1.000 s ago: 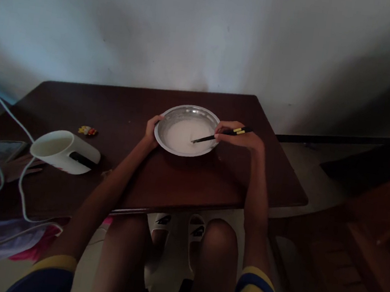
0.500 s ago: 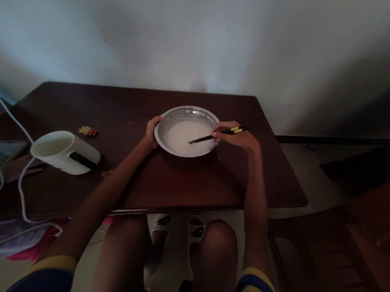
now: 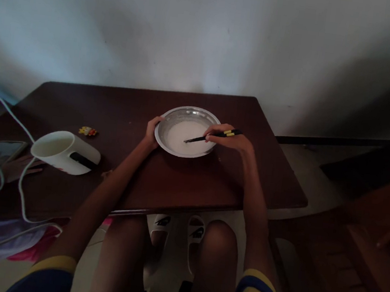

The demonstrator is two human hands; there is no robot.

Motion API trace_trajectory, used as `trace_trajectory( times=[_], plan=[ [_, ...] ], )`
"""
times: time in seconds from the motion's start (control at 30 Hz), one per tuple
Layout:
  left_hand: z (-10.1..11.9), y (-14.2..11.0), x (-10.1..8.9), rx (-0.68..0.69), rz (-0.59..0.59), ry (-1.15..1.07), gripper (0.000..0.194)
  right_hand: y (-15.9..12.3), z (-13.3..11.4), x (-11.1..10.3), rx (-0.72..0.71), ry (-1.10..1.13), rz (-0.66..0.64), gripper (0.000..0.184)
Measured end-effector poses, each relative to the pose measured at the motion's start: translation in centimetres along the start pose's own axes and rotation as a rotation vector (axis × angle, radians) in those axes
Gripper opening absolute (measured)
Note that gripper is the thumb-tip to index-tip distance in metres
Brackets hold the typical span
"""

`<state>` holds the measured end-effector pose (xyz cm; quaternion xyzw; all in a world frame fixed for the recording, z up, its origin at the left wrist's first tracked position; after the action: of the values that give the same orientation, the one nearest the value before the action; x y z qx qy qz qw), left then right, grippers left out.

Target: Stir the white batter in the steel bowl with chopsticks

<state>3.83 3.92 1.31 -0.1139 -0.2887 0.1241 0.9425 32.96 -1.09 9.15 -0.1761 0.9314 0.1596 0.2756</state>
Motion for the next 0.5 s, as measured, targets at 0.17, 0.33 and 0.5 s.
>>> trace_trajectory(
  times=[0.17,0.33,0.5],
  plan=[
    [0.0,0.0,0.0,0.025,0.001,0.003,0.009,1.1,0.3,2.0,-0.015,-0.041,0.188,0.028],
    [-0.1,0.1,-0.1,0.039,-0.014,0.009,0.007,-0.2,0.6,-0.9,0.026,-0.021,0.210,0.031],
    [0.1,-0.1,0.0,0.035,-0.014,0.020,0.011,0.2,-1.1,1.5,-0.003,0.026,0.035,0.031]
  ],
)
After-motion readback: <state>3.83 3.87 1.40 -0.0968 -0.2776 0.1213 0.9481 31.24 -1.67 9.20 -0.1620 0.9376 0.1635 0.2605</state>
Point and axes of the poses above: each hand's wrist, its own y-axis towards the middle knuckle, its own x-axis out of the palm, z = x × y, the point moved 1 cm from there along y, towards the middle knuckle, and after that the axes turned 9 degrees about z, right-handed, at the moved point
